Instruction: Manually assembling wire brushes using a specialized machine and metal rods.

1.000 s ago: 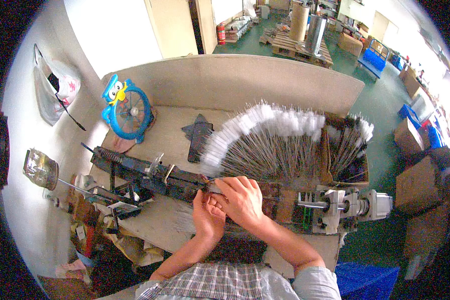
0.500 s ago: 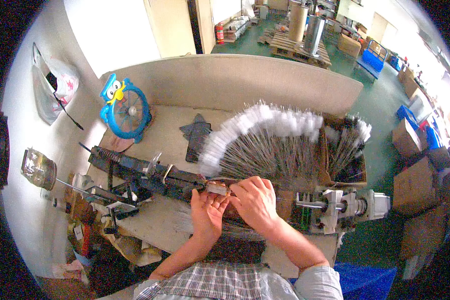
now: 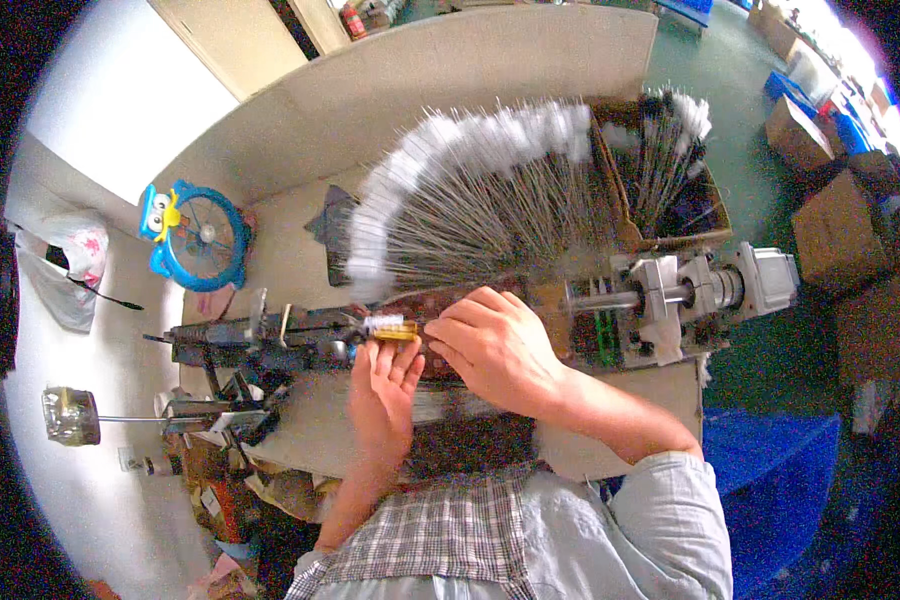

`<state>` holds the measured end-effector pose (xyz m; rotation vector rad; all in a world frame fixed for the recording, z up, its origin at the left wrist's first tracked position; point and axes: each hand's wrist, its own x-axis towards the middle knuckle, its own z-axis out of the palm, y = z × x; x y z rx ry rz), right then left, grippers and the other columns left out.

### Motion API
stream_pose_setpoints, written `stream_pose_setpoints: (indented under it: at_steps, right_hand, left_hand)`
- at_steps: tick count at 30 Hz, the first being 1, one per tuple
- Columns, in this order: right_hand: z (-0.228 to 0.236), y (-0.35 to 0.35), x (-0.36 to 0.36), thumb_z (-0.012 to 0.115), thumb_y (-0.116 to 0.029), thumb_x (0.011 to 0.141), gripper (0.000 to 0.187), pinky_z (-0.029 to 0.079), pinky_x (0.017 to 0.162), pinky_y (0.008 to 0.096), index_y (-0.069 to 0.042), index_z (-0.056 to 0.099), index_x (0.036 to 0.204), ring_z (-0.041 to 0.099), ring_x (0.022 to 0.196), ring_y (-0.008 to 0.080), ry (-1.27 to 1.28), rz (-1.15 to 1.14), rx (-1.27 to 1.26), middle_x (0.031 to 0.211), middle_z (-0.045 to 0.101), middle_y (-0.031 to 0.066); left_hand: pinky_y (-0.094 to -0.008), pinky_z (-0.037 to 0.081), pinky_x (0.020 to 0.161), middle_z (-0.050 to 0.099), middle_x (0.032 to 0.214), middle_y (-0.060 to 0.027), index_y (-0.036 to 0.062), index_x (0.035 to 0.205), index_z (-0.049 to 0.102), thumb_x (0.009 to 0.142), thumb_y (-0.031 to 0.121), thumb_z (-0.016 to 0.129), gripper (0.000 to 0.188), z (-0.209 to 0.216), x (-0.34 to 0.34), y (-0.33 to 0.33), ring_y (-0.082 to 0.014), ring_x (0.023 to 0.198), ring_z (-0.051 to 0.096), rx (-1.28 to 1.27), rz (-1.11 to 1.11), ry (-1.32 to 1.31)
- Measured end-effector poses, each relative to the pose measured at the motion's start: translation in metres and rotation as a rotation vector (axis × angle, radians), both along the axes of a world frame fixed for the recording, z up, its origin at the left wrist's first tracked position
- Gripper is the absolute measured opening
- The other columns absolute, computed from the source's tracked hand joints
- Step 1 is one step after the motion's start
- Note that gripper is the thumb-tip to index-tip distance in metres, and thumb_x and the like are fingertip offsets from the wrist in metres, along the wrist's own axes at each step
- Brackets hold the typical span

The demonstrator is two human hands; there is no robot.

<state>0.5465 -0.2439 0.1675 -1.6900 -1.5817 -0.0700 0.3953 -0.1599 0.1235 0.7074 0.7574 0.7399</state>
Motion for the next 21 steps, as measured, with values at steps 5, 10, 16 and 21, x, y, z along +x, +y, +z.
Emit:
stream_pose_setpoints:
  at_steps: [5,10,16,21]
  right_hand:
    - [-0.026,-0.053,0.006,0.061,-0.018,0.079,0.014,0.049,0.064,0.0387,-0.006,0.064,0.086,0.061,0.072,0.0273,0.179,0.092,-0.187,0.077,0.062,0.0079]
    - [-0.075,-0.093,-0.024,0.053,-0.029,0.085,0.023,0.049,0.064,0.0437,-0.009,0.064,0.086,0.062,0.076,0.0314,0.175,0.202,-0.687,0.078,0.063,0.0125]
    - [-0.109,-0.086,-0.049,0.052,-0.035,0.085,0.027,0.049,0.068,0.0435,-0.012,0.064,0.091,0.061,0.084,0.0275,0.032,0.405,-1.110,0.090,0.063,0.0079]
    - [-0.071,-0.076,-0.041,0.055,-0.022,0.078,0.020,0.049,0.069,0.0468,-0.004,0.060,0.083,0.061,0.077,0.0352,0.099,0.302,-0.952,0.080,0.062,0.0176]
  left_hand:
    - [-0.0330,0.047,0.082,0.056,0.116,-0.0126,0.0023,0.123,0.045,0.093,0.019,0.047,0.034,-0.015,-0.050,0.012,-0.0228,0.099,0.057,0.090,-0.034,0.078]
    - [-0.0302,0.048,0.070,0.061,0.086,-0.0042,0.0079,0.091,0.058,0.085,0.023,0.060,0.017,-0.078,-0.177,0.060,-0.0163,0.073,0.057,-0.027,0.528,0.144]
    - [-0.0271,0.045,0.054,0.058,0.076,-0.0015,0.0097,0.089,0.058,0.086,0.044,0.054,0.034,-0.068,-0.296,0.104,-0.0149,0.063,0.054,0.091,0.823,0.397]
    - [-0.0255,0.039,0.052,0.053,0.074,-0.0016,0.0085,0.090,0.056,0.083,0.047,0.059,0.039,-0.085,-0.348,0.134,-0.0114,0.063,0.049,-0.080,1.006,0.372]
